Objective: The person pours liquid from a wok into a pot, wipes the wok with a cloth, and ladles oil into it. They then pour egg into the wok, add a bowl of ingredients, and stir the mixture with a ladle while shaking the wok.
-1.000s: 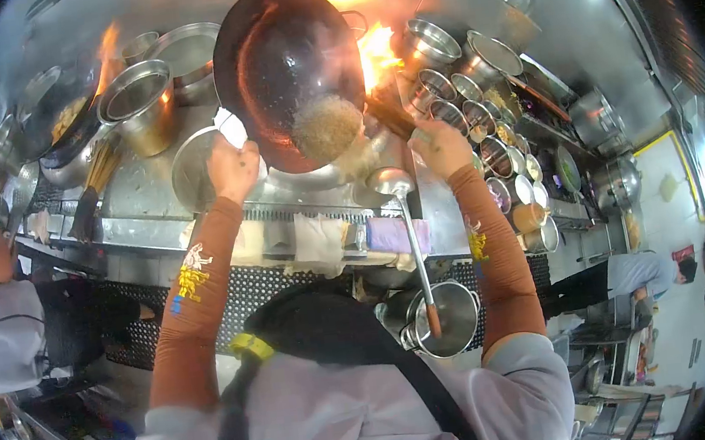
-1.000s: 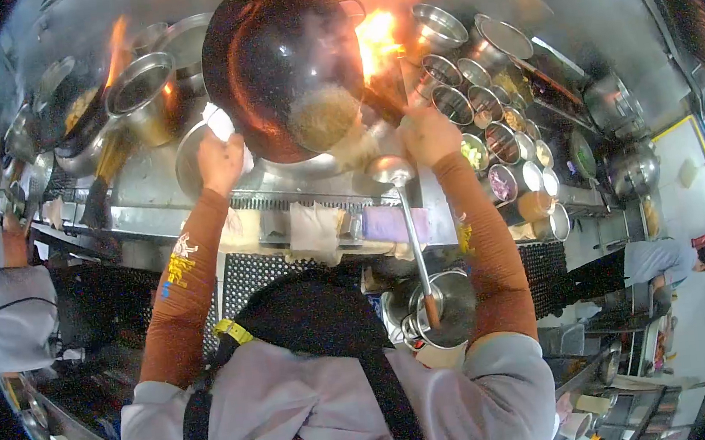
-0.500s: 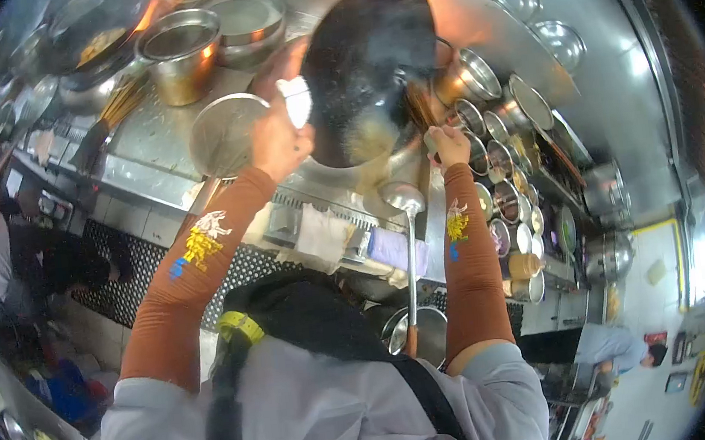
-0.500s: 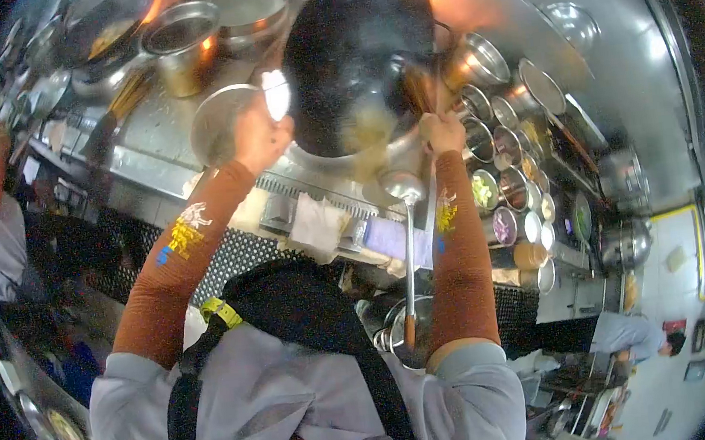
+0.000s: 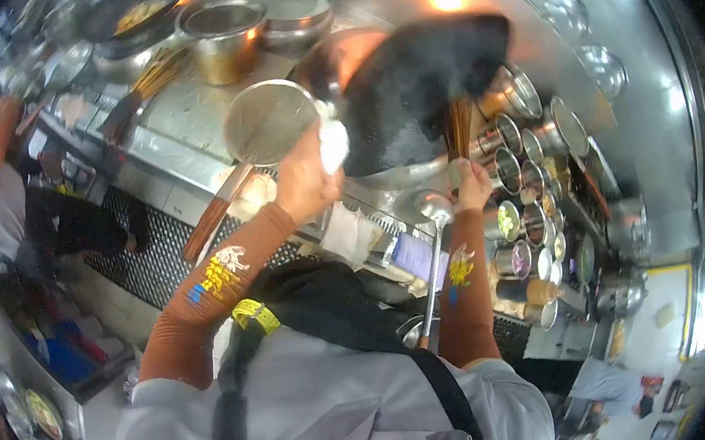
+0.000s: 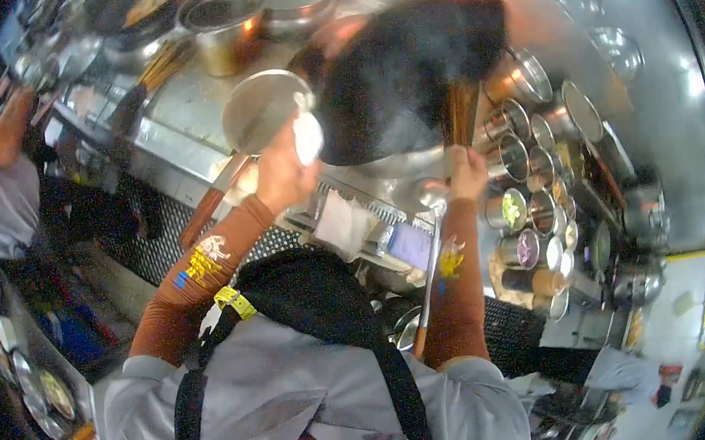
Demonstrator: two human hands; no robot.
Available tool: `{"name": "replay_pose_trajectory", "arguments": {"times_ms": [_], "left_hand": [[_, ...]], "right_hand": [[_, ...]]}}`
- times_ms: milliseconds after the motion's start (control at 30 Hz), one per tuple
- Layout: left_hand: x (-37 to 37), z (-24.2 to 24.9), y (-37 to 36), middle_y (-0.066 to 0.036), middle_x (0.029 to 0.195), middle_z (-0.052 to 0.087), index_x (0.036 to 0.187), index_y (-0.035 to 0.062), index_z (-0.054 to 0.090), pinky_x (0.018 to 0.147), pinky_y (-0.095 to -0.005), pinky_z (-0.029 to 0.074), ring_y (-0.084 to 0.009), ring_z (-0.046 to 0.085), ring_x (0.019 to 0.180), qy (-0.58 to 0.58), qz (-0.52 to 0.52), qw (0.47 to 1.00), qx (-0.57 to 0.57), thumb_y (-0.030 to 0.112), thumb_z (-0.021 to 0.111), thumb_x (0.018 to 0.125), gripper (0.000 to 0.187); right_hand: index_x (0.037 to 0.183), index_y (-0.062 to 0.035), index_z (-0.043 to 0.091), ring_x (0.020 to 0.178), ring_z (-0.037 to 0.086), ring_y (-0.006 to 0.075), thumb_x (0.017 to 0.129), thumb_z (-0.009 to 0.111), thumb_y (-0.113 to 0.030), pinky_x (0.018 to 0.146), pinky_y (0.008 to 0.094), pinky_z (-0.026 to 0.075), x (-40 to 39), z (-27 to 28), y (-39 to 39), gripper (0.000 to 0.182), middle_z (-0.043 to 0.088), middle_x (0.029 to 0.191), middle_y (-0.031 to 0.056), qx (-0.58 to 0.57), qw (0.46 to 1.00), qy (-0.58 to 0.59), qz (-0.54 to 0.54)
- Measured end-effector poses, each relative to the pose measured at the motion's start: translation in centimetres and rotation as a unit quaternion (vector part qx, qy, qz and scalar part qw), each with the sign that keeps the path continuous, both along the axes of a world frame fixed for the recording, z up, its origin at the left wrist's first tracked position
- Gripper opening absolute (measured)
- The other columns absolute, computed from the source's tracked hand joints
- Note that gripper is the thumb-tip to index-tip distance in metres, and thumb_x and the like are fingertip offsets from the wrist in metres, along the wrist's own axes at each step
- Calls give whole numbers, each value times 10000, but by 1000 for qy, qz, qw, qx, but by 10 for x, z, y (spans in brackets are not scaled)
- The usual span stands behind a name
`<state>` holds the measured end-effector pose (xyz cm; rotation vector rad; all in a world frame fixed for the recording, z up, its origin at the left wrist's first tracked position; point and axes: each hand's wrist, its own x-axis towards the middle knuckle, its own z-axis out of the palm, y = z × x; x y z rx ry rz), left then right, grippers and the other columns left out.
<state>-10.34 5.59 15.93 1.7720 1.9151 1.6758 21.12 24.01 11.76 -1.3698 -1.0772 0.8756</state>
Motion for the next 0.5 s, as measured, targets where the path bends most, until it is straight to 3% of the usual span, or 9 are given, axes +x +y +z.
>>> {"name": "replay_pose_trajectory", "arguments": {"times_ms": [67,133,167,200,267,333,400,467,500], "left_hand": [[-11,32,19,-279,822,622,1034,-65,555,704,-456,514,-419,624,769,-55,24,985,-165,174,640,712,410],[-32,13,50,-245,675,609,859,-30,599,602,-471,498,-414,619,656,-42,14,997,-58,243,627,748,296],[-41,-13,71,-250,695,617,817,-32,618,561,-468,478,-400,626,639,-59,48,997,-35,275,612,760,312],[-48,-31,87,-251,705,620,816,-36,619,563,-466,474,-393,632,650,-110,31,990,-88,275,611,763,317],[-53,-62,113,-252,726,626,815,-45,621,567,-463,466,-380,644,674,-211,0,958,-193,277,610,770,326],[-47,-102,138,-275,761,625,811,-75,618,627,-474,464,-392,647,730,-235,30,955,-177,302,608,776,379],[-8,-30,118,-309,797,621,778,-97,612,714,-484,463,-432,630,812,-255,-15,937,-237,318,611,773,415],[17,-97,153,-315,869,625,822,-93,612,774,-486,458,-446,615,872,-174,82,967,-165,315,613,769,411],[24,-130,170,-296,906,631,882,-75,604,793,-479,460,-435,613,899,-207,77,955,-197,306,611,774,396]], "right_hand": [[1014,-84,625,576,606,151,807,698,-222,404,277,444,0,48,2,259,646,792,40,-56,995,70,32],[1049,-83,620,563,607,152,809,689,-206,396,261,437,9,99,1,279,653,803,43,-81,993,68,52],[1059,-30,600,648,631,193,834,675,-160,434,287,491,21,116,8,271,654,847,101,-24,994,89,66],[1075,-41,593,599,617,168,835,674,-148,427,273,484,32,139,14,274,655,815,87,14,990,101,93],[1107,-17,575,651,600,133,820,691,-127,454,261,461,33,223,4,329,650,898,71,86,990,54,96],[1247,3,514,623,567,117,785,702,-91,492,245,453,33,299,7,507,645,890,67,203,972,-12,117],[1302,23,493,647,566,105,793,689,-192,531,240,453,34,372,20,586,653,918,74,302,933,-171,96],[1264,-17,563,667,569,109,791,687,-266,548,248,451,22,435,30,549,664,917,51,315,919,-227,70],[1248,-35,586,666,569,112,792,688,-285,547,247,447,14,457,49,530,665,905,38,332,910,-246,27]]}}
